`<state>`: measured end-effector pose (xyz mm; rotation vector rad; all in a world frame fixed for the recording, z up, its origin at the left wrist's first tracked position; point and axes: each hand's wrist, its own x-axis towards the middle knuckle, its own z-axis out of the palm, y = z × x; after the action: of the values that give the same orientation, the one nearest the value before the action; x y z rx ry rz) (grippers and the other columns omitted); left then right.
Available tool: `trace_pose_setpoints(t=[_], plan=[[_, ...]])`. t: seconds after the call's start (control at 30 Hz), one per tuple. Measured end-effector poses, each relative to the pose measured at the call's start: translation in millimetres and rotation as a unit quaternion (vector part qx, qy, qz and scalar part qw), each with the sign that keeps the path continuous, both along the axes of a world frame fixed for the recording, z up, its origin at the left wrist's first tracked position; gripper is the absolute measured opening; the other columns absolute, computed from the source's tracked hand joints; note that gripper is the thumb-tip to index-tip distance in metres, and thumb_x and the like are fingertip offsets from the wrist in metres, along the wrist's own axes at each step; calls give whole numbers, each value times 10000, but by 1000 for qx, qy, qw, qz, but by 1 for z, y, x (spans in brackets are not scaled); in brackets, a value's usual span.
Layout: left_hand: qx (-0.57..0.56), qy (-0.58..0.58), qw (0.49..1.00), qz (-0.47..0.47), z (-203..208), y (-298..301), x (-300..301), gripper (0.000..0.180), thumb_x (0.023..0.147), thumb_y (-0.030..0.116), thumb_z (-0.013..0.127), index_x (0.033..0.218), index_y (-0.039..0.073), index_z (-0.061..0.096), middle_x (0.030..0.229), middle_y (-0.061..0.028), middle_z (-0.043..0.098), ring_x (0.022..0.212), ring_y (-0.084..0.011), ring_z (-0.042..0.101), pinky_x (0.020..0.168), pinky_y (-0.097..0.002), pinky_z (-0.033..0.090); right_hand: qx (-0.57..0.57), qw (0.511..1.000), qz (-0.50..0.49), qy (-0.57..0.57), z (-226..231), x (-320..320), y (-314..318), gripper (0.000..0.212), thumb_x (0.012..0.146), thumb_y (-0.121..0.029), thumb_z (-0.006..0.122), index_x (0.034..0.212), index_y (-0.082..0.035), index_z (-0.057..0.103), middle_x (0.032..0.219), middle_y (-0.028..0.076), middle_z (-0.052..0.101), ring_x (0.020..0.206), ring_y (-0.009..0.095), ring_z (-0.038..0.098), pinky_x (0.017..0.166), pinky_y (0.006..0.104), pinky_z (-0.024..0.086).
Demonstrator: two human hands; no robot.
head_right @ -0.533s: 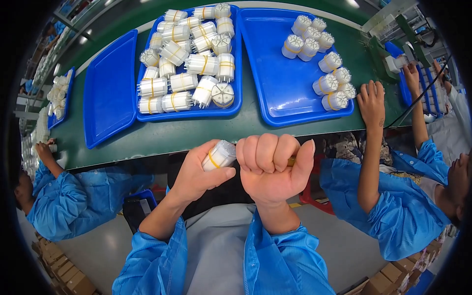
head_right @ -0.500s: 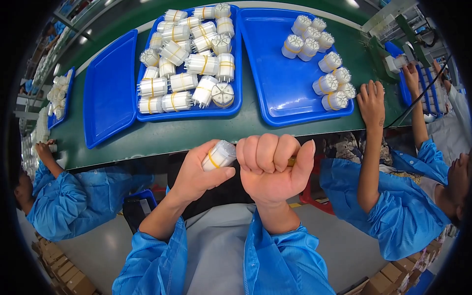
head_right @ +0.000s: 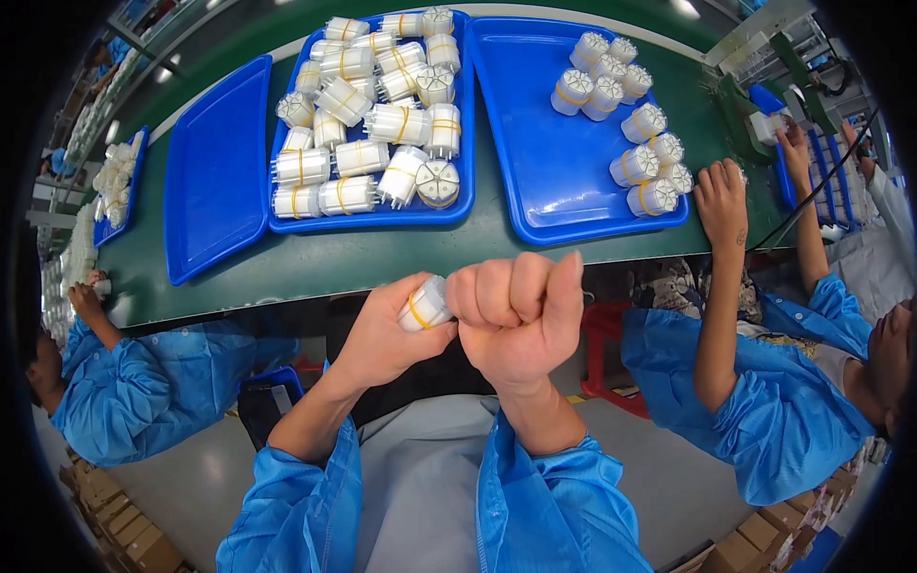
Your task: The person assembles small white plastic components by inserting pins or small parts into them using an insertion tool at a manufacturing workstation.
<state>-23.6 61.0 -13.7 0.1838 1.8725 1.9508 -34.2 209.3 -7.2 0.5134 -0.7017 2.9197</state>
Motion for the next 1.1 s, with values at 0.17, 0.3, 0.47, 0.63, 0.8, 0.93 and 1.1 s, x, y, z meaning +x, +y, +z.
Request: trace_pose_setpoints(t=[0.17, 0.3, 0.47, 0.63, 0.8, 0.93, 1.1], plan=[[124, -176, 977, -6, -13, -2, 1, 306, 858, 150, 711, 1083, 8, 560, 873, -42, 611, 747, -106, 587, 654, -274, 496, 7, 999, 8, -31, -1, -11, 6, 541, 1066, -449, 224, 629, -141, 308, 534, -21, 304, 468, 123, 244, 488, 303, 261], [232, -139, 963, 3, -21, 1, 2, 419, 911, 219, 657, 1231, 0, 497, 933, -86, 607, 804, -154, 616, 686, -297, 503, -63, 996, -56, -12, -2, -7, 14, 535, 1064, -451, 231, 640, -137, 317, 556, -9, 321, 487, 134, 276, 501, 293, 292], [252, -166, 953, 7, -6, 2, 8, 511, 954, 303, 575, 1325, -30, 461, 961, -92, 596, 798, -154, 597, 676, -280, 488, -51, 997, -53, -16, -3, 2, 11, 542, 1062, -465, 221, 641, -137, 315, 558, -6, 324, 496, 141, 296, 516, 302, 301], [182, -168, 969, -14, -5, -3, 10, 418, 902, 190, 660, 1247, 3, 514, 942, -55, 600, 823, -114, 585, 707, -271, 494, -30, 998, -48, 6, -3, 4, 6, 527, 1065, -456, 216, 655, -139, 314, 567, -4, 336, 498, 145, 295, 527, 307, 301], [49, -27, 998, 39, -10, 5, 16, 405, 815, 97, 720, 1175, 2, 559, 932, -49, 623, 819, -113, 579, 731, -277, 494, -15, 999, -32, 27, -4, 6, -1, 522, 1067, -442, 208, 658, -136, 316, 572, -4, 339, 499, 143, 289, 532, 310, 296], [22, -8, 998, 55, -10, 6, 17, 374, 786, 78, 724, 1126, 5, 584, 935, -78, 645, 835, -126, 596, 758, -289, 501, 6, 999, -35, 23, -1, 8, -2, 511, 1069, -415, 208, 660, -132, 323, 568, -5, 344, 498, 142, 283, 532, 312, 287], [-37, 30, 997, 63, -5, 6, 16, 370, 783, 85, 724, 1117, 6, 587, 934, -109, 667, 832, -140, 625, 750, -306, 512, 32, 999, -31, 16, 4, 9, -3, 510, 1071, -402, 210, 653, -132, 324, 557, -6, 337, 490, 137, 273, 522, 314, 279]])
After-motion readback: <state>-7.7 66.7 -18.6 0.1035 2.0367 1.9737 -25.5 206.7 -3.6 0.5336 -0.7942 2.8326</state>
